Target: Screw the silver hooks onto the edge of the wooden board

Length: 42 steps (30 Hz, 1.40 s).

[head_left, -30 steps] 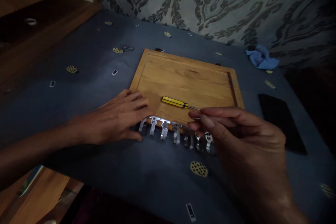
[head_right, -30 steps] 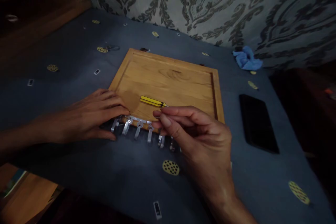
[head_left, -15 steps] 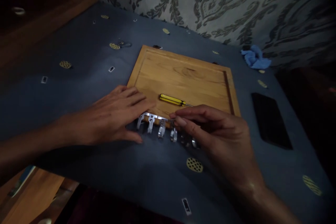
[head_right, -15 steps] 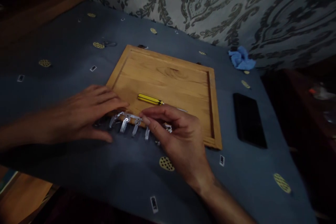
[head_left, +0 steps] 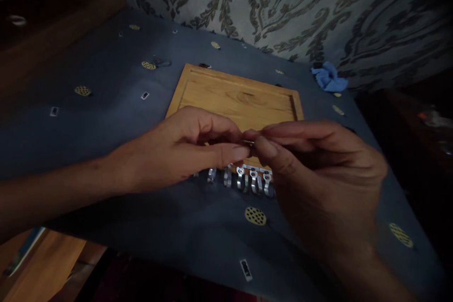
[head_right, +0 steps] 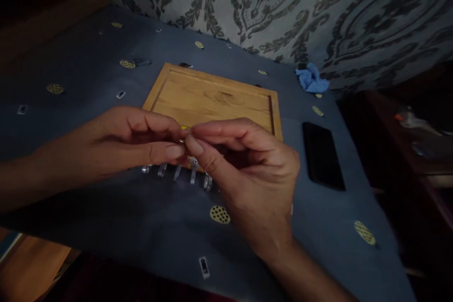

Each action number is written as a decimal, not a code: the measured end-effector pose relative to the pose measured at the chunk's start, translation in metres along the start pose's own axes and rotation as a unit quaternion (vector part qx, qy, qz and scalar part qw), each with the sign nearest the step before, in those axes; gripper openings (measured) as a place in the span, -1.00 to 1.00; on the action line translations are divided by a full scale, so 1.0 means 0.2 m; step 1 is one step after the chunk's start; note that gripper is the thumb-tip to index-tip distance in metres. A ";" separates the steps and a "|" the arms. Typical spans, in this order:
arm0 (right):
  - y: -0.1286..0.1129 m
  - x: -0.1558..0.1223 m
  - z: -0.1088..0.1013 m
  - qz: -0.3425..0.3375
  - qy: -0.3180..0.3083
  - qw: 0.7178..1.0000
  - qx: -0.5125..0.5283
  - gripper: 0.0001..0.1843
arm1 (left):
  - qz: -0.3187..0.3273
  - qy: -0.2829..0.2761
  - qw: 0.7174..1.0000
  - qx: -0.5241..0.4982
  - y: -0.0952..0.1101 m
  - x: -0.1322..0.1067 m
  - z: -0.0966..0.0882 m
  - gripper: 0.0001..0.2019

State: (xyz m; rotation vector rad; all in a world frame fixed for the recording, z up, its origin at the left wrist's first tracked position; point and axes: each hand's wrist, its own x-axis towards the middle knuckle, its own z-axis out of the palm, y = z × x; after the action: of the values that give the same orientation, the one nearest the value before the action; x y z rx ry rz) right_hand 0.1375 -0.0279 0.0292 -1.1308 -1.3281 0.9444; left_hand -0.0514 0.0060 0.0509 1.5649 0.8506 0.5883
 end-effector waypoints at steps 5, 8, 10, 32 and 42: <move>-0.04 0.02 -0.01 -0.020 -0.004 0.999 -0.040 -0.83 | 0.028 0.012 1.000 0.002 -0.01 0.00 0.00 -0.86; -0.06 0.02 -0.01 -0.037 0.001 0.997 -0.068 -0.83 | 0.051 0.013 0.999 0.007 -0.03 0.00 -0.01 -0.89; -0.06 0.02 -0.01 -0.043 -0.001 0.996 -0.081 -0.83 | 0.058 0.014 0.998 0.009 -0.03 0.01 -0.01 -0.87; -0.04 0.06 -0.07 -0.182 -0.093 0.965 -0.166 -0.87 | 0.002 -0.012 0.983 -0.182 -0.07 0.04 0.01 -0.84; 0.04 0.12 -0.12 -0.165 -0.198 0.933 -0.252 -0.98 | 0.142 0.066 0.924 0.349 -0.15 -0.04 -0.02 -0.42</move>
State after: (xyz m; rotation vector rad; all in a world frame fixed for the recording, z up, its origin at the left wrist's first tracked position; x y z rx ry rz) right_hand 0.1639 -0.0039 0.0295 -1.0694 -2.1034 0.6085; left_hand -0.0649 0.0020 0.0236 2.3485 1.0039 0.6379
